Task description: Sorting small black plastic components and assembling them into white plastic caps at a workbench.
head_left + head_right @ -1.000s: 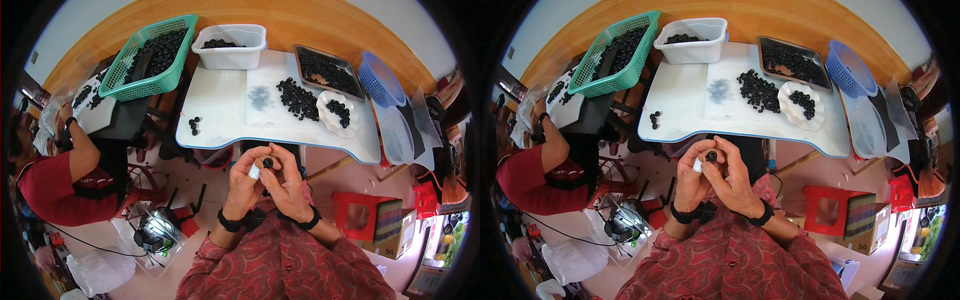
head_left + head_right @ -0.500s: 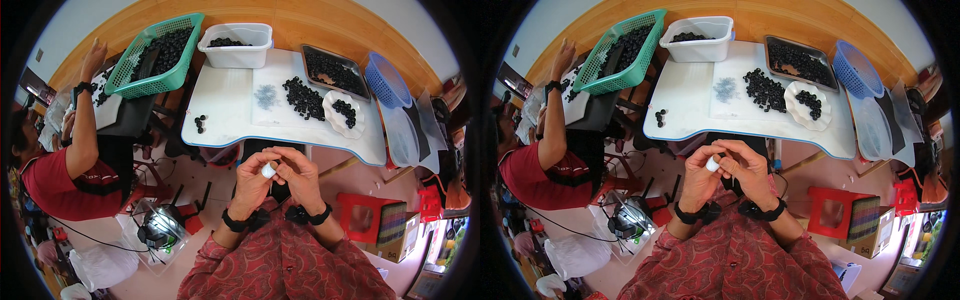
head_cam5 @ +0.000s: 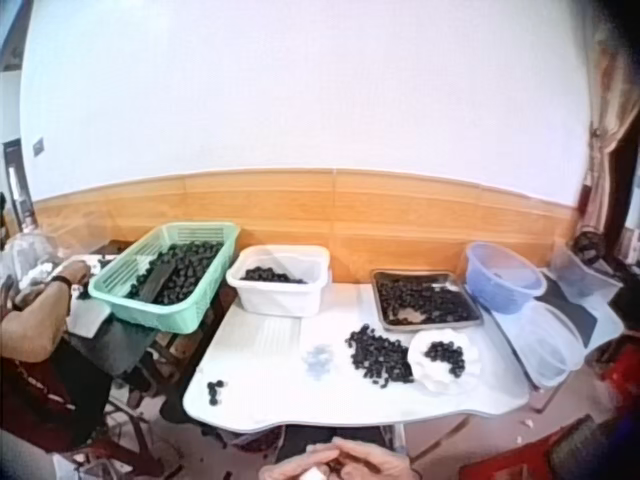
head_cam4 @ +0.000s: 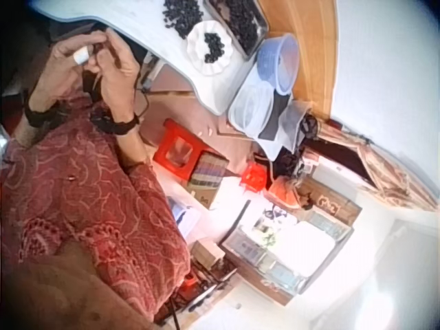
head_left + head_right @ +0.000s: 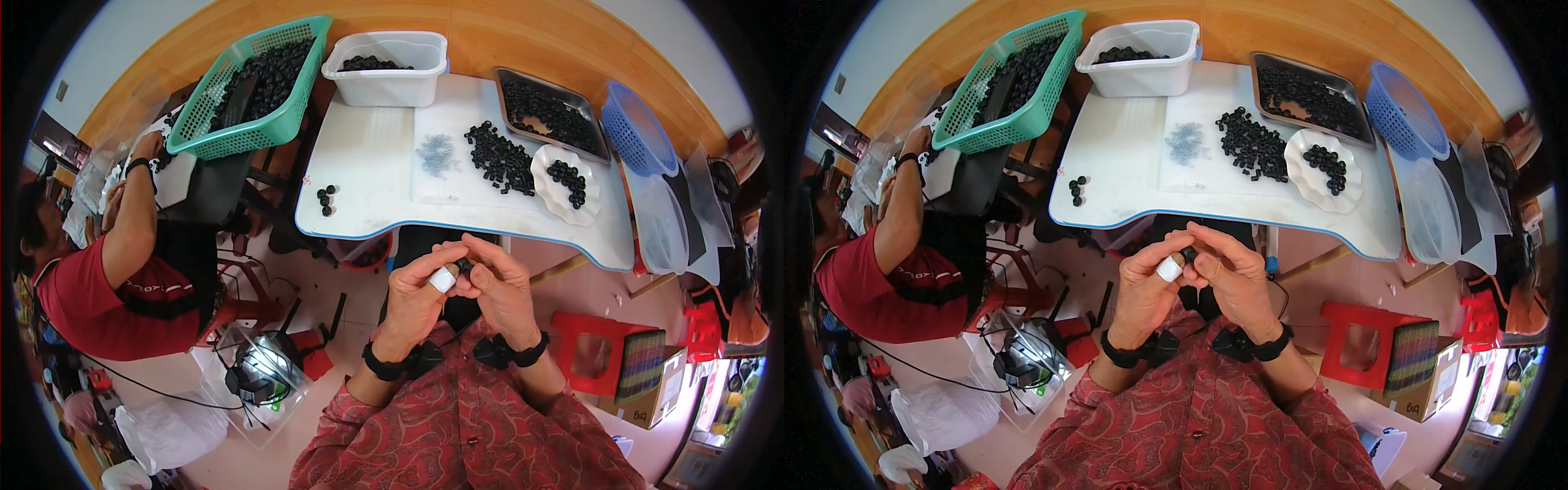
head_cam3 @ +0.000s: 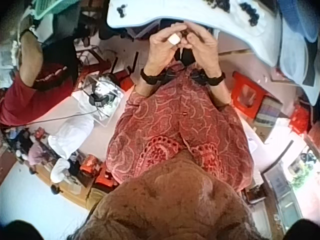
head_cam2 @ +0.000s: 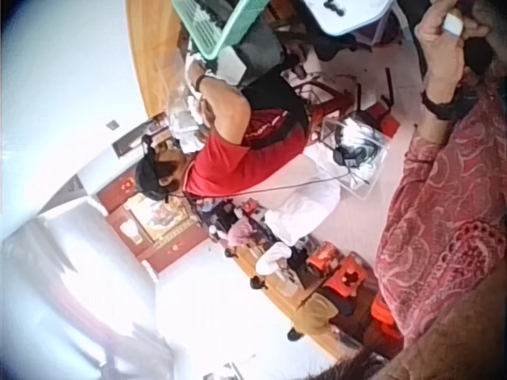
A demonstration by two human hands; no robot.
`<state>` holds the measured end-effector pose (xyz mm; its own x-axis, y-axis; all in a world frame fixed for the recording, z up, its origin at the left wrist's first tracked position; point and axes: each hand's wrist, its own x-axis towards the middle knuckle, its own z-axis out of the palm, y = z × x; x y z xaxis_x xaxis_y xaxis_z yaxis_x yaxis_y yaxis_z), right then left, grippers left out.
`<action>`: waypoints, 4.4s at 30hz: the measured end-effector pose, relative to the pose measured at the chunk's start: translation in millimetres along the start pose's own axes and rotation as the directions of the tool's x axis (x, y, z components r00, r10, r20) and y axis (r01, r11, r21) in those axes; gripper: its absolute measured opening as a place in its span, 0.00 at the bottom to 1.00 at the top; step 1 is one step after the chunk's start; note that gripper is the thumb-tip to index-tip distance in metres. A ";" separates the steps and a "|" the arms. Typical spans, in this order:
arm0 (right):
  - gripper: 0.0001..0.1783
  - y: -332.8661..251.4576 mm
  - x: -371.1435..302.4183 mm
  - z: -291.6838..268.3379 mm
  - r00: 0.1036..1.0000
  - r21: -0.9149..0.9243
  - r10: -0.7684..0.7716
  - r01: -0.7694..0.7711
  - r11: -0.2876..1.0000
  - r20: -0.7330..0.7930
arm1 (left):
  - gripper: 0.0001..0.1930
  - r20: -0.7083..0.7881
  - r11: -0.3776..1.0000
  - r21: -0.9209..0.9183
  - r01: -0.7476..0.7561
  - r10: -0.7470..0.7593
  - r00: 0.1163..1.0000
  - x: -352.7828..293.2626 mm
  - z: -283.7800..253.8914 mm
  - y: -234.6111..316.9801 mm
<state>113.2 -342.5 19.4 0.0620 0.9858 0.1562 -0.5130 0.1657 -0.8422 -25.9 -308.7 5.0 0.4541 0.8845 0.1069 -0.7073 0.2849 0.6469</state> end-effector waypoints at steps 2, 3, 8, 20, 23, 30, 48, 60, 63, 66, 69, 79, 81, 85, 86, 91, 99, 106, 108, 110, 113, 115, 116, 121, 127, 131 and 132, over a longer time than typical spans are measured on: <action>0.20 4.0 -1.0 -5.7 1.000 0.019 0.001 -0.002 1.000 0.014 | 0.14 -0.028 0.999 0.038 -0.021 0.022 0.999 1.3 0.7 -0.7; 0.20 4.9 -1.0 -5.9 1.000 0.020 0.005 -0.005 1.000 0.015 | 0.14 -0.032 0.999 0.038 -0.022 0.023 0.999 1.9 -0.8 -1.7; 0.11 6.5 4.3 -4.2 0.990 -0.071 -0.104 0.098 0.993 -0.090 | 0.13 -0.076 0.999 0.041 -0.027 0.030 0.997 6.9 -5.2 -3.9; 0.07 5.4 10.6 -13.3 0.981 -0.090 0.008 -0.026 0.996 -0.192 | 0.13 -0.109 0.979 0.199 -0.044 0.066 0.992 18.3 -8.9 -12.1; 0.08 5.2 11.3 -15.4 0.977 -0.086 0.035 -0.054 0.995 -0.208 | 0.13 -0.118 0.976 0.213 -0.031 0.057 0.991 20.9 -8.2 -13.5; 0.09 8.4 13.5 -21.4 0.966 -0.042 0.100 -0.113 0.993 -0.238 | 0.13 -0.130 0.967 0.253 -0.006 0.040 0.991 25.8 -12.5 -17.9; 0.05 17.8 18.9 -24.1 0.957 0.060 0.129 -0.118 0.991 -0.261 | 0.13 -0.198 0.983 0.162 0.083 -0.050 0.979 34.0 -15.9 -19.8; 0.04 20.5 24.4 -24.6 0.966 -0.106 -0.003 -0.025 0.994 -0.258 | 0.15 -0.199 0.940 0.327 0.098 -0.033 0.979 42.7 -18.2 -22.6; 0.05 14.6 27.3 -25.4 0.965 -0.238 0.020 -0.085 0.968 -0.262 | 0.15 -0.216 0.938 0.328 0.111 -0.040 0.976 45.2 -19.9 -22.3; 0.05 13.4 30.4 -31.6 0.971 -0.292 0.045 -0.114 0.950 -0.234 | 0.15 -0.233 0.948 0.289 0.133 -0.065 0.970 46.2 -22.5 -23.0; 0.04 18.3 32.0 -43.2 0.978 -0.306 0.085 -0.142 0.941 -0.191 | 0.15 -0.223 0.952 0.269 0.147 -0.087 0.971 47.2 -26.8 -26.9; 0.06 28.2 30.2 -42.2 0.943 -0.074 0.145 -0.174 0.982 -0.300 | 0.13 -0.242 0.986 0.063 0.153 -0.134 0.961 50.0 -31.3 -30.9; 0.07 29.7 29.8 -41.9 0.941 -0.075 0.140 -0.171 0.982 -0.309 | 0.13 -0.241 0.984 0.075 0.160 -0.138 0.961 50.0 -32.0 -30.7; 0.07 28.6 30.0 -37.2 0.942 -0.160 0.108 -0.166 0.973 -0.319 | 0.13 -0.239 0.986 0.061 0.154 -0.135 0.961 51.2 -30.7 -28.9; 0.07 28.4 29.6 -36.0 0.941 -0.255 0.081 -0.171 0.952 -0.330 | 0.12 -0.242 0.987 0.053 0.153 -0.136 0.961 51.2 -30.9 -28.9; 0.07 28.2 30.4 -30.1 0.956 -0.378 -0.047 -0.069 0.923 -0.288 | 0.12 -0.253 0.988 0.040 0.149 -0.135 0.958 51.8 -32.7 -30.8; 0.07 29.7 34.9 -26.6 0.956 -0.716 -0.236 0.039 0.697 -0.177 | 0.12 -0.259 0.983 0.119 0.142 -0.108 0.960 50.9 -39.7 -31.4; 0.09 29.1 37.5 -23.9 0.958 -0.611 -0.122 -0.065 0.789 -0.259 | 0.12 -0.277 0.968 0.203 0.150 -0.090 0.957 52.8 -39.4 -26.4; 0.09 29.3 38.5 -23.5 0.956 -0.628 -0.125 -0.074 0.774 -0.266 | 0.12 -0.286 0.967 0.204 0.154 -0.091 0.954 53.2 -40.8 -26.2; 0.10 27.8 40.3 -24.1 0.966 -0.786 -0.209 0.012 0.619 -0.150 | 0.13 -0.282 0.967 0.202 0.158 -0.097 0.955 53.7 -43.1 -26.4; 0.09 28.3 43.4 -19.1 0.965 -0.783 -0.204 0.000 0.622 -0.162 | 0.13 -0.281 0.963 0.215 0.161 -0.097 0.955 54.0 -48.1 -28.0; 0.08 27.7 44.2 -20.0 0.970 -0.799 -0.185 -0.017 0.601 -0.159 | 0.13 -0.283 0.972 0.153 0.181 -0.133 0.950 54.7 -51.7 -28.3; 0.08 27.2 44.7 -20.8 0.973 -0.815 -0.168 -0.031 0.579 -0.157 | 0.13 -0.280 0.976 0.091 0.200 -0.167 0.945 55.2 -53.5 -28.2; 0.07 35.9 45.3 -27.4 0.976 -0.692 -0.104 -0.061 0.719 -0.194 | 0.13 -0.231 0.943 -0.248 0.222 -0.280 0.932 56.3 -66.8 -30.1; 0.07 37.9 48.1 -26.2 0.968 -0.592 -0.001 -0.152 0.791 -0.250 | 0.14 -0.222 0.898 -0.369 0.238 -0.333 0.916 57.7 -71.6 -30.8; 0.09 38.7 51.4 -29.9 0.971 -0.619 0.007 -0.159 0.769 -0.240 | 0.14 -0.232 0.891 -0.394 0.225 -0.334 0.914 57.7 -71.7 -30.3; 0.09 39.5 51.6 -31.8 0.971 -0.619 0.007 -0.159 0.769 -0.240 | 0.14 -0.232 0.891 -0.395 0.225 -0.333 0.914 57.8 -72.7 -29.9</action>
<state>123.3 -284.2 -22.2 0.2619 0.9649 0.0215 0.1261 -0.0122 -0.9919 -17.9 -239.2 -63.0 0.5249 0.7991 -0.2932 -0.7421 0.5983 0.3021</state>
